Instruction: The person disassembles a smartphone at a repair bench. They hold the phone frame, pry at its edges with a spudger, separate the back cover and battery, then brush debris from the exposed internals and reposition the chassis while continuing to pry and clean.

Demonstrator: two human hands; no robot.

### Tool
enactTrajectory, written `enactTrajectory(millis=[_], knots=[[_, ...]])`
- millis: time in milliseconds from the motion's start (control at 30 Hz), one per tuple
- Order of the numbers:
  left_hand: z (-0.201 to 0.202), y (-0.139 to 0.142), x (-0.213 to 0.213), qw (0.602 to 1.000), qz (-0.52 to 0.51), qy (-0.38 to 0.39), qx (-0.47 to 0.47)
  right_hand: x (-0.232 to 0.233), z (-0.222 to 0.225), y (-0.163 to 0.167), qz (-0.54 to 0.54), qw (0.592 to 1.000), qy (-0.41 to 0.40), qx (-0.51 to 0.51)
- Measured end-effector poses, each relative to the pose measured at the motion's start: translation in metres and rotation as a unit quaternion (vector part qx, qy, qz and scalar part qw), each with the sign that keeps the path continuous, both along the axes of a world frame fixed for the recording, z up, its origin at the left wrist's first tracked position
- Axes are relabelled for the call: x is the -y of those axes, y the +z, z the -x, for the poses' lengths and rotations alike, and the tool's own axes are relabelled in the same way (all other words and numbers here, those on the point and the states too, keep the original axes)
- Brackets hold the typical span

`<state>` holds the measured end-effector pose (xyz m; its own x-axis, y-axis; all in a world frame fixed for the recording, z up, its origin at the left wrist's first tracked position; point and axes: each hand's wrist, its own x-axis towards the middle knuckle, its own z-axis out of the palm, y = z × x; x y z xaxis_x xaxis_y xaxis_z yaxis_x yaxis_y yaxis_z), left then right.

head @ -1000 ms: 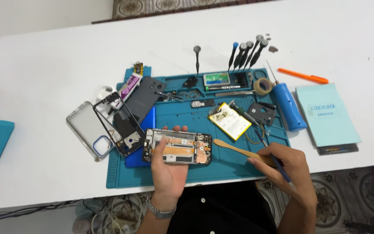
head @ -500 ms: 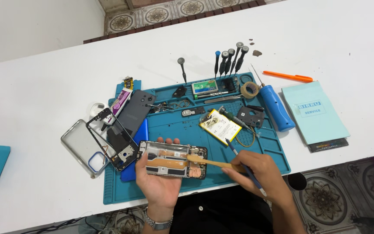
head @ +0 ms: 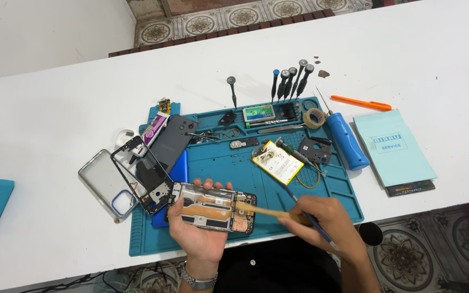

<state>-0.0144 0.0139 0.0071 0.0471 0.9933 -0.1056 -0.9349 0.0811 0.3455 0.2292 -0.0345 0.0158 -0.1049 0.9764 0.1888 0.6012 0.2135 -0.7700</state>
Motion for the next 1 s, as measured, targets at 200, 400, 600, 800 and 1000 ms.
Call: enactTrajectory(millis=[200,400,600,800,1000], knots=[[0.000,0.004,0.001,1.000,0.016,-0.008,0.007,-0.001,-0.005,-0.001,-0.011,0.998,0.055,0.001],[-0.001,0.003,0.000,1.000,0.012,-0.009,0.006,-0.003,-0.002,-0.004,0.016,1.000,0.010,0.017],[-0.001,0.003,-0.001,1.000,0.020,-0.008,0.010,-0.002,-0.006,-0.001,-0.043,0.995,0.092,-0.020],[-0.002,0.003,-0.001,1.000,0.020,-0.010,0.011,-0.002,0.007,0.001,0.052,0.996,-0.068,-0.005],[-0.001,0.004,0.000,0.999,0.023,-0.017,0.014,-0.001,-0.004,0.004,-0.062,0.993,0.098,-0.013]])
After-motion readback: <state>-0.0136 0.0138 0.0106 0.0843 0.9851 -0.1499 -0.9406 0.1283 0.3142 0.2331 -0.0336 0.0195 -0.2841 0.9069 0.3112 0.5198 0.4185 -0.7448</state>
